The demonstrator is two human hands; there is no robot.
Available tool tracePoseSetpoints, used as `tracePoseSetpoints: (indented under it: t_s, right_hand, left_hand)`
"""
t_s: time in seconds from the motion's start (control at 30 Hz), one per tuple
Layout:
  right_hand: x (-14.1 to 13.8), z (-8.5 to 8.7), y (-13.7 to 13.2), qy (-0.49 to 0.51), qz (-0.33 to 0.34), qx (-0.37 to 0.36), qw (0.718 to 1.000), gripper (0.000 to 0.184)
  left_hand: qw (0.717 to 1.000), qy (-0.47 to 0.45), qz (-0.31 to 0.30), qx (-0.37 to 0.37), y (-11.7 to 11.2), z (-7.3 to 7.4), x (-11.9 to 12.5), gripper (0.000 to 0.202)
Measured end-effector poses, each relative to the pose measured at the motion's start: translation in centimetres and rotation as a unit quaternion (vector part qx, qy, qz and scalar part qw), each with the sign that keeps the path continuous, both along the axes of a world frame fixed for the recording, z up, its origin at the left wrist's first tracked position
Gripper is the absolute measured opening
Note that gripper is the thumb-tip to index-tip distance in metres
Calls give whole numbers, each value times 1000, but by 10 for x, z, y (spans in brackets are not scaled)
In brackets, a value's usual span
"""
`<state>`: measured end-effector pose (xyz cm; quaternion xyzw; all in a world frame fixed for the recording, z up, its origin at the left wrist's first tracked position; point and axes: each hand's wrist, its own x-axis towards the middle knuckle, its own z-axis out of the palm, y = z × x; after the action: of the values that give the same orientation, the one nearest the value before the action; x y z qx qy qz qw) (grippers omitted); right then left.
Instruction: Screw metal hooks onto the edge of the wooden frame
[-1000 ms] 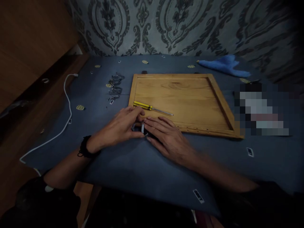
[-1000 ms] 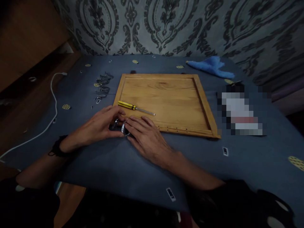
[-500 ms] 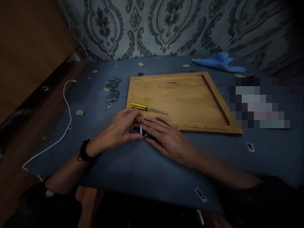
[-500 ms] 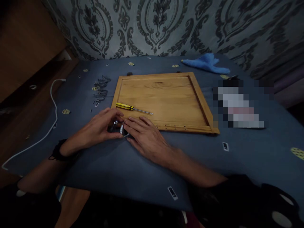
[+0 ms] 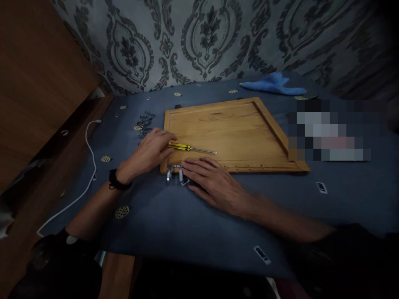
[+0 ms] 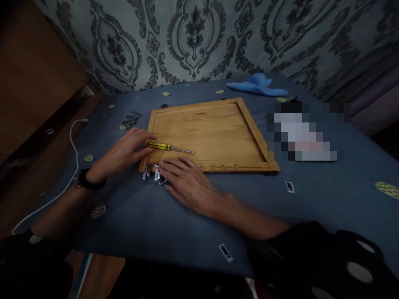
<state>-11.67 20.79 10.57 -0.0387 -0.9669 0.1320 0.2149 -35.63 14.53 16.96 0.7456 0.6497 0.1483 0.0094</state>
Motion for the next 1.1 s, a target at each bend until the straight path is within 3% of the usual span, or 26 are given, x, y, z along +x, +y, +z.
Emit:
tracePoseSetpoints:
  t_s: [0.23, 0.43, 0.6, 0.73, 0.8, 0.9, 1.1]
  right_hand:
    - [-1, -1, -2, -3, -14, 12, 1000, 39]
    - [-2, -1, -2, 6, -14, 21, 1000, 38]
    - [-1, 0, -2, 14, -10, 29, 999, 37]
    - [-1, -1, -1, 16, -12, 29, 999, 37]
    - [-1, -1, -1, 17, -13, 30, 999, 37]
    - [0, -1, -2, 18, -9, 33, 999, 37]
    - [0, -1, -1, 19, -10, 32, 999, 37]
  left_hand:
    - [997, 43, -23, -57, 14, -7, -4, 8]
    - [999, 31, -7, -39, 6, -11, -6, 14]
    - [989, -133, 42, 53, -5, 4, -10, 19]
    - [921, -350, 58, 160, -14, 18, -9, 30]
    - [887, -413, 55, 201, -17, 21, -7, 37]
    - [870, -429, 42, 241, -20, 21, -1, 37]
    - [885, -385, 2, 263, -23, 17, 11, 28]
